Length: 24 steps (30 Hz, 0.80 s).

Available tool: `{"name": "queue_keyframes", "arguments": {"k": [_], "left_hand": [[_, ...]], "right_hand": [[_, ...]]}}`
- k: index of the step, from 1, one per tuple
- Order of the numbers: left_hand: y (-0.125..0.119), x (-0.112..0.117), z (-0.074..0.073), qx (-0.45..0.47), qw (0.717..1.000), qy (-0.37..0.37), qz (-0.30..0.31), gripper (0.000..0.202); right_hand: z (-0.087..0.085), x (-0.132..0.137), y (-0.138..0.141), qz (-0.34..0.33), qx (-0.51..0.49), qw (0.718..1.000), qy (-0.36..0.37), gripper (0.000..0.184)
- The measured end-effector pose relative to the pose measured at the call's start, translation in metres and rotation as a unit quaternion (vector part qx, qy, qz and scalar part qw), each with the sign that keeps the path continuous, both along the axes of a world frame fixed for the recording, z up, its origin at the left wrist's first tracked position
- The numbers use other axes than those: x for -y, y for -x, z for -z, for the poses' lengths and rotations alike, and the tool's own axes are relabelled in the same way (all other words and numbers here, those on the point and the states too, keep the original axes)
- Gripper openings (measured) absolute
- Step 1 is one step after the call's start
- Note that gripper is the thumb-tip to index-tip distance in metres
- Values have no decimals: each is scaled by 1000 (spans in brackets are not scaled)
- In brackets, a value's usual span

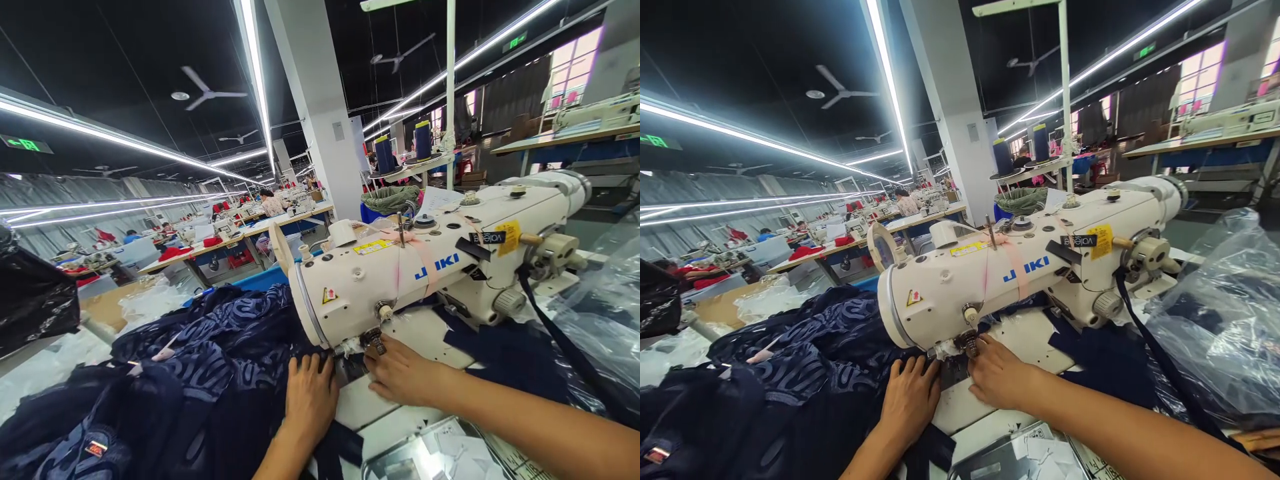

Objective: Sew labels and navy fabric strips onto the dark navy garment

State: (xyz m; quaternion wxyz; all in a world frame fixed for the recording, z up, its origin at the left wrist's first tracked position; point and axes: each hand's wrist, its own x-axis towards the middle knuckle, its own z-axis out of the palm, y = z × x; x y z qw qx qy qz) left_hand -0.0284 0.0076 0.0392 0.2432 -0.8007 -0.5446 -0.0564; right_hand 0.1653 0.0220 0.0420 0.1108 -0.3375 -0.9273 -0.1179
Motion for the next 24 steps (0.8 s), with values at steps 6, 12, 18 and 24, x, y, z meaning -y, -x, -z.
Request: {"name": "queue_keyframes", "arguments": {"k": [6,12,18,24], "left_hand": [[-3,-15,-7,11,996,77,38,29],[-3,-16,-5,26,995,85,49,27],[-2,-16,-5,39,994,71,72,27],[-3,-18,-6,31,994,82,65,26]], "right_hand": [[-1,1,-9,-63,15,998,16,24],[4,-6,-11,-111,-3,994,1,20],[12,-5,-8,-118,-29,993,1,15],[5,2,-5,-99,-4,995,-12,18]]}}
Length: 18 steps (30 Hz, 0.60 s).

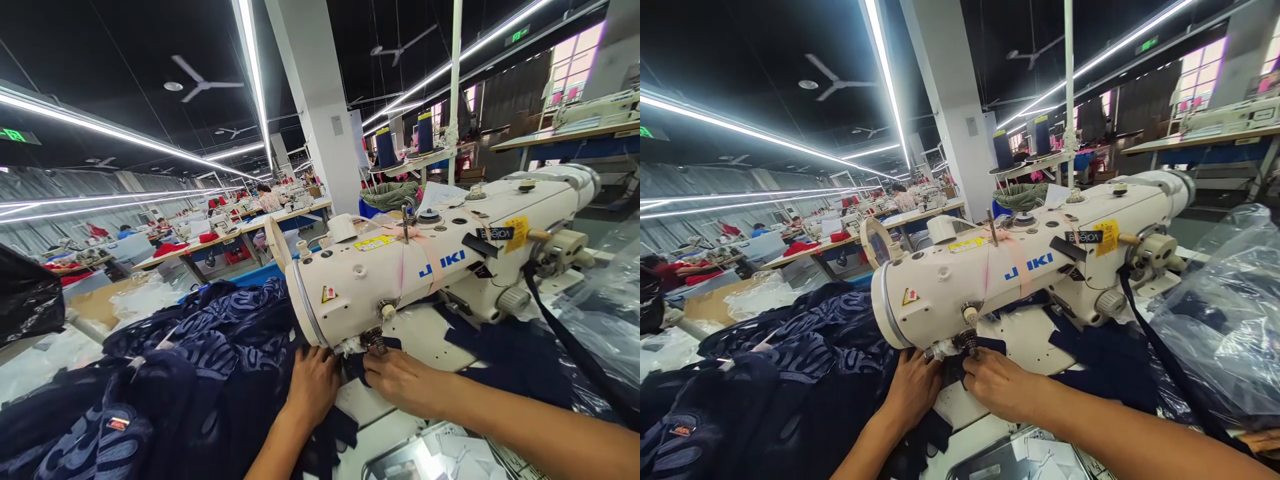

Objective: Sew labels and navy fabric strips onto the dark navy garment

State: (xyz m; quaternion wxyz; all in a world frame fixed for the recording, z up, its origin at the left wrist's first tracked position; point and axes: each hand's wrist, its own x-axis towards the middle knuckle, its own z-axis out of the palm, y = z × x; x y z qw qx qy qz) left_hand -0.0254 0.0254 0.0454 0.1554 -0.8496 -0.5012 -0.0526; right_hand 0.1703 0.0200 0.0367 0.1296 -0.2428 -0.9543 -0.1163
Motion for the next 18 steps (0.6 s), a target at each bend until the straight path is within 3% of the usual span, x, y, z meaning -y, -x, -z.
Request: {"name": "queue_keyframes", "arguments": {"k": [10,18], "left_hand": [[-2,-5,0,3,1000,-7,-10,29],[-1,-9,2,-4,1000,2,-18,22]], "right_hand": [[0,4,10,30,34,999,2,18],[14,0,16,61,-2,998,-1,18]]}}
